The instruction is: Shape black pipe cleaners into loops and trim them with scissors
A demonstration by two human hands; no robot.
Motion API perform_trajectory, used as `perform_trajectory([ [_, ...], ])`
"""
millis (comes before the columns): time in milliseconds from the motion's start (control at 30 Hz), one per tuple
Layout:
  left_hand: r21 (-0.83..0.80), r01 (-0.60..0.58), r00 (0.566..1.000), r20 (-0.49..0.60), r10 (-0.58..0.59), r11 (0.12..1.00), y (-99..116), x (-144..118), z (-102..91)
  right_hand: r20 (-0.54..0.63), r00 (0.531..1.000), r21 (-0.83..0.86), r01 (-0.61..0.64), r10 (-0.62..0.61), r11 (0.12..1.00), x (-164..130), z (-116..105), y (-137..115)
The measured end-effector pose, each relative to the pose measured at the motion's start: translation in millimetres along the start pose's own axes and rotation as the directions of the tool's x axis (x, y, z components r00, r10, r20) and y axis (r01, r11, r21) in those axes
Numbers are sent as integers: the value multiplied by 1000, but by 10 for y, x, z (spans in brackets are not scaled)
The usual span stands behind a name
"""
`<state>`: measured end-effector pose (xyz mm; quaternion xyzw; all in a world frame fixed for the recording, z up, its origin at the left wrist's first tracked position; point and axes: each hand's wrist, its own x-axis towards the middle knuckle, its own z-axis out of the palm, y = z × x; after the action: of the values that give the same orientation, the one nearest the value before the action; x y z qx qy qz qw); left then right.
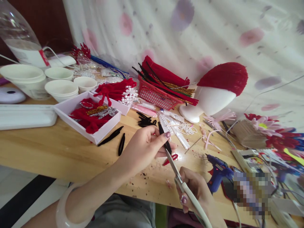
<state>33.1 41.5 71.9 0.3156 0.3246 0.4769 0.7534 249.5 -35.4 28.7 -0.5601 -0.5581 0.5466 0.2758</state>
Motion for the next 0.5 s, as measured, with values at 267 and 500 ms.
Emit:
perform_trajectory([
  [267, 18, 40, 999, -10, -40, 999, -5, 33, -63, -26, 997, -226, 66, -74, 972, 21, -77, -7],
  [500, -88, -7, 1000, 28, 9, 996, 62, -27, -181, -102, 951, -314, 249, -293, 916, -116, -117, -105],
])
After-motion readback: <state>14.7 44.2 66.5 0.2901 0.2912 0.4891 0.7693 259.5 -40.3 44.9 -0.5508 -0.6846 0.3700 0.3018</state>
